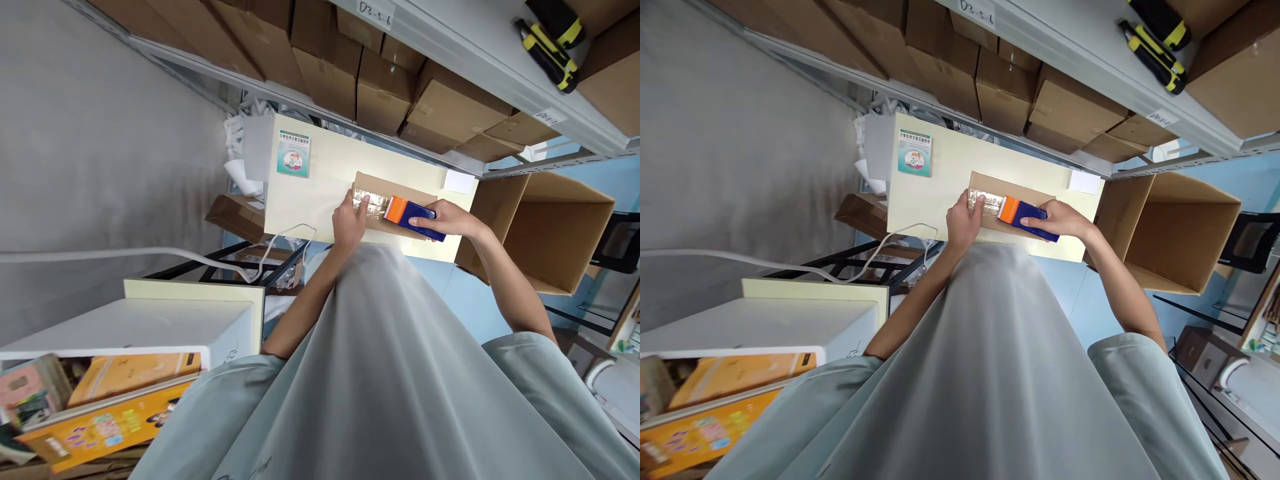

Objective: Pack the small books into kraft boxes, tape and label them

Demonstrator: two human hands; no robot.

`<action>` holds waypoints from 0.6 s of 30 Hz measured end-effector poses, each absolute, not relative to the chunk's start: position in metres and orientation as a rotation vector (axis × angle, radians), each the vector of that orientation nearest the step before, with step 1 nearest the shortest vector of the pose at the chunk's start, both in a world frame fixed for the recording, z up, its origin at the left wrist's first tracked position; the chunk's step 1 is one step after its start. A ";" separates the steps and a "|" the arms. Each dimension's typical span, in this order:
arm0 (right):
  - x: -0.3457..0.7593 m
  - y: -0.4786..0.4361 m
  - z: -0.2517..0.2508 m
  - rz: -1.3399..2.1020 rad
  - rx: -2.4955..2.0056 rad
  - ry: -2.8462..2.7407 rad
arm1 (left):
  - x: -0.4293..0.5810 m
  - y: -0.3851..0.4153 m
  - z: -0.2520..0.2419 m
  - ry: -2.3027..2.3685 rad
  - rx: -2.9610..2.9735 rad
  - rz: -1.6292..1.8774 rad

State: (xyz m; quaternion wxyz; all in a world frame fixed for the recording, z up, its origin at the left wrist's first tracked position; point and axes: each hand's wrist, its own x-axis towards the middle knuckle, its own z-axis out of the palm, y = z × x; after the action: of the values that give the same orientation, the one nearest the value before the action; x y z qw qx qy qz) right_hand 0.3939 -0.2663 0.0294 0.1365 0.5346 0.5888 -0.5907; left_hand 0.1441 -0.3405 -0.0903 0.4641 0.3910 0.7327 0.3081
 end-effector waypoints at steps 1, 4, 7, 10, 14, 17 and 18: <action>0.393 -0.266 0.029 -1.701 1.539 1.708 | 0.148 -0.340 -0.092 1.795 0.938 0.782; 0.391 -0.264 0.025 -1.688 1.494 1.712 | 0.153 -0.340 -0.100 1.729 0.910 0.883; 0.395 -0.259 0.022 -1.669 1.461 1.746 | 0.152 -0.340 -0.107 1.717 0.897 0.930; 0.420 -0.254 0.029 -1.682 1.466 1.716 | 0.151 -0.339 -0.114 1.745 0.868 0.930; 0.490 -0.253 0.048 -1.715 1.524 1.669 | 0.152 -0.339 -0.119 1.762 0.865 0.934; 0.544 -0.255 0.057 -1.735 1.562 1.629 | 0.155 -0.339 -0.121 1.760 0.864 0.948; 0.558 -0.255 0.058 -1.735 1.566 1.608 | 0.155 -0.339 -0.122 1.744 0.859 0.959</action>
State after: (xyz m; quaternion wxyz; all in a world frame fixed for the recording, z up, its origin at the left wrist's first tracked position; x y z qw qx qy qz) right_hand 0.5581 -0.2551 0.0576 0.1520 0.5456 0.5602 -0.6045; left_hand 0.1553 -0.3386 -0.1216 0.4678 0.3502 0.7110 0.3911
